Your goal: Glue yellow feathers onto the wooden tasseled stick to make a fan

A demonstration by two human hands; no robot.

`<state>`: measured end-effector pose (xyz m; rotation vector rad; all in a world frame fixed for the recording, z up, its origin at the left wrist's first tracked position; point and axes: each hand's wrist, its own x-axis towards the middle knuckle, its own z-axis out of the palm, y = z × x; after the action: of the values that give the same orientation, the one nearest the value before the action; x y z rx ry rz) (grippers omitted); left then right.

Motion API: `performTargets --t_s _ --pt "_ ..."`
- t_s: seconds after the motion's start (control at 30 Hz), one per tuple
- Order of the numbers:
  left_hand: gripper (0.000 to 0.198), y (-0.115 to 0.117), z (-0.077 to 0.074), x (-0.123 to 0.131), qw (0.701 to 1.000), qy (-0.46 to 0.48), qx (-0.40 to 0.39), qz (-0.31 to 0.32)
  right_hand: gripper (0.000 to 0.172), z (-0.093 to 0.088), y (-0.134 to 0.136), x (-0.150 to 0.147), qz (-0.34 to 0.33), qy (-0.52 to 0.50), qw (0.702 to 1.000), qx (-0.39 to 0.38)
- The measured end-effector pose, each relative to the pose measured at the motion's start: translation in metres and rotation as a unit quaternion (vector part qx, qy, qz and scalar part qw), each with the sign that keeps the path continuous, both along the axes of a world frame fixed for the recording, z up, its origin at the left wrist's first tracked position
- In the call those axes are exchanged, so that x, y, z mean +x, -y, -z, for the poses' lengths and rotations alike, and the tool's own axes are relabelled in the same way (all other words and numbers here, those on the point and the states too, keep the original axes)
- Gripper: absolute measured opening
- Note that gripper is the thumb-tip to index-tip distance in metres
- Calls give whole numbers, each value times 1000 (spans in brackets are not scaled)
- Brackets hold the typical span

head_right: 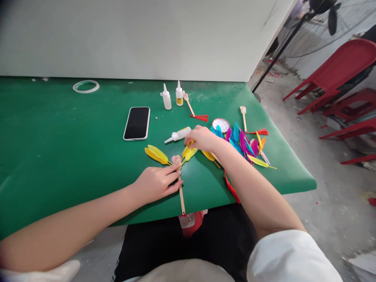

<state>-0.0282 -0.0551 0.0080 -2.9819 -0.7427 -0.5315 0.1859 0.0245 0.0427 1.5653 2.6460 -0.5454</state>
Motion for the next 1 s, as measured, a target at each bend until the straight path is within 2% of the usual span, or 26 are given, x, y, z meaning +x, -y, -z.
performTargets --t_s 0.2,0.33,0.43,0.83,1.0 --pt "30 0 0 0 1000 -2 3 2 32 -1 0 -8 4 28 1000 -9" --pt "30 1 -1 -1 1000 1 6 4 18 -2 -2 -10 -36 18 999 -9" --pt "30 1 -1 -1 1000 -2 3 4 8 -3 -3 -13 -38 30 999 -9" --pt "30 0 -1 -1 1000 7 -24 -2 14 -12 4 -16 -2 63 997 -31" --pt "28 -2 -2 -2 999 14 -47 -24 13 -9 4 -13 -6 57 998 -26"
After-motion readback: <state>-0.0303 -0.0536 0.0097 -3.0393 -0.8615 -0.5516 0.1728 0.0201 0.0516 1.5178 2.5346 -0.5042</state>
